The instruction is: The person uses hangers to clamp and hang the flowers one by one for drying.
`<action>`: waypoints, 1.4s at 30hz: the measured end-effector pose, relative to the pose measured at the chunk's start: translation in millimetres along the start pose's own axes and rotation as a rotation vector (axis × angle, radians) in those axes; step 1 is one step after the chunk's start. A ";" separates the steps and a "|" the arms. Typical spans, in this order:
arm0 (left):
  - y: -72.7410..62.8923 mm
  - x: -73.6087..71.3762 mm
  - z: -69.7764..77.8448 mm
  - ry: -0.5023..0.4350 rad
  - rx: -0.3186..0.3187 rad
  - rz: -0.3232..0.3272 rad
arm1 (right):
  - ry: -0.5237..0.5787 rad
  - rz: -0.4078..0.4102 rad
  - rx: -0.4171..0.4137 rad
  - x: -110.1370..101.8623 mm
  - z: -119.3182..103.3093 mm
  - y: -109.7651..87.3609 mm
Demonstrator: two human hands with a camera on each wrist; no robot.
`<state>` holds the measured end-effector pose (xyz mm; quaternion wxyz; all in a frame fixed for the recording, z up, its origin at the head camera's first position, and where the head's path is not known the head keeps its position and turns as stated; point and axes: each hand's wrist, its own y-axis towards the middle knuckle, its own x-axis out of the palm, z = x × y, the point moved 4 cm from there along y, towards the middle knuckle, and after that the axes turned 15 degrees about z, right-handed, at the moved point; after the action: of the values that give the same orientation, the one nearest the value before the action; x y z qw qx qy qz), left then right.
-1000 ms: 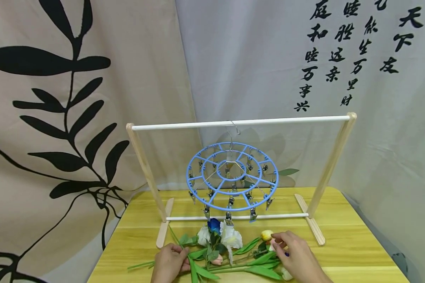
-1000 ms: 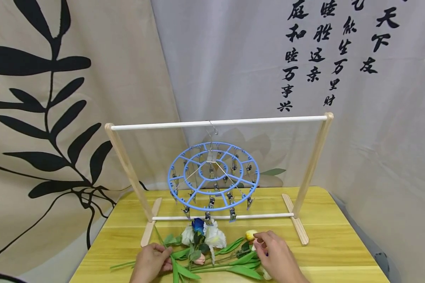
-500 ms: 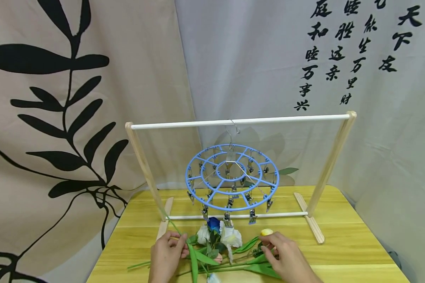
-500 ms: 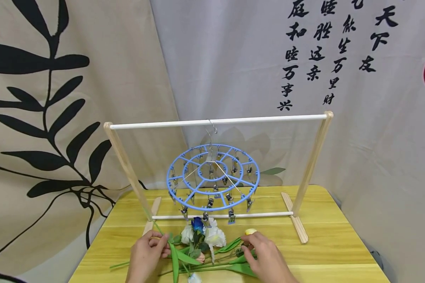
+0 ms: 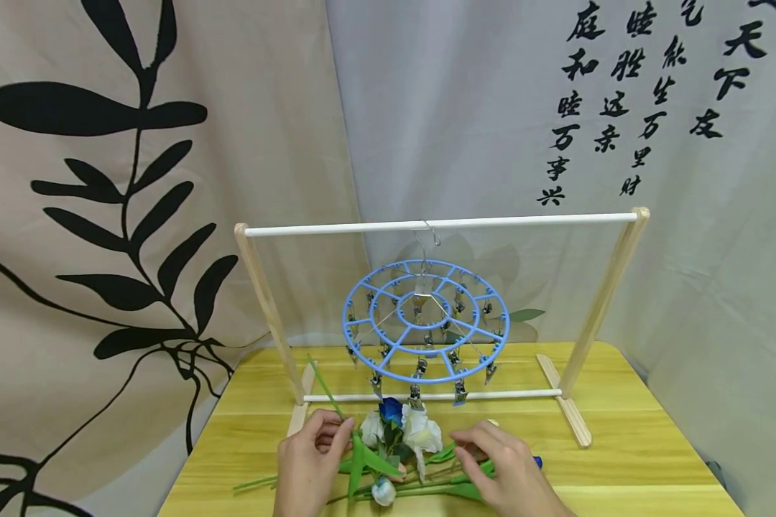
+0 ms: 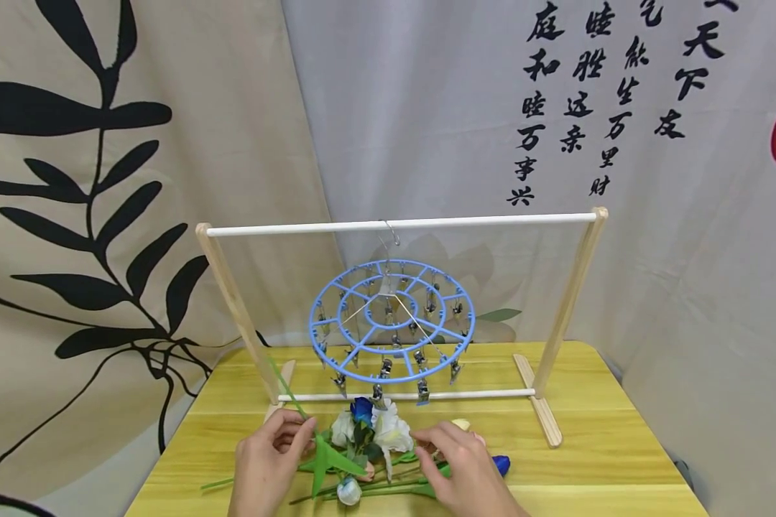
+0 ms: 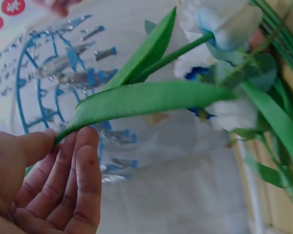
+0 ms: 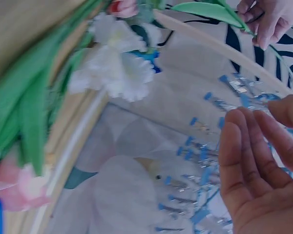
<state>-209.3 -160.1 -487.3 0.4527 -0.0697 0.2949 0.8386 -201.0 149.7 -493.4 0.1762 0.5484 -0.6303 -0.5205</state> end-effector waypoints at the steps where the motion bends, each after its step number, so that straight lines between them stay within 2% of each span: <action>1: -1.5 -0.2 5.2 -0.003 0.034 0.002 | 0.013 0.013 -0.021 0.4 -3.4 3.2; 5: -9.9 2.6 24.4 -0.043 0.187 -0.015 | 0.088 0.064 -0.097 3.7 -18.8 19.6; 8: -17.6 7.5 36.2 -0.094 0.327 -0.043 | 0.133 0.091 -0.116 6.6 -30.5 31.7; 11: -24.3 13.4 45.9 -0.140 0.465 -0.058 | 0.157 0.102 -0.075 8.9 -39.9 41.1; 15: -31.7 20.7 56.8 -0.156 0.632 -0.064 | 0.187 0.105 0.036 11.0 -48.5 50.0; 19: -36.7 27.0 63.3 -0.149 0.725 -0.084 | 0.216 0.109 0.118 12.0 -52.5 55.0; 23: -39.1 30.9 65.6 -0.154 0.742 -0.099 | 0.237 0.121 0.138 12.8 -52.1 56.4; 33: -41.0 35.1 66.0 -0.160 0.700 -0.137 | 0.290 0.153 0.171 12.0 -46.1 50.4; 37: -37.5 31.8 63.7 -0.215 0.593 -0.156 | 0.305 0.165 0.233 6.7 -45.3 51.3; 42: -23.5 24.7 58.4 -0.218 0.409 -0.106 | 0.358 0.191 0.287 -3.1 -39.5 56.6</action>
<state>-196.0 -100.1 -459.2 0.5301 0.0990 0.4037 0.7390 -197.4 126.0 -428.6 0.2539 0.5892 -0.7056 -0.3008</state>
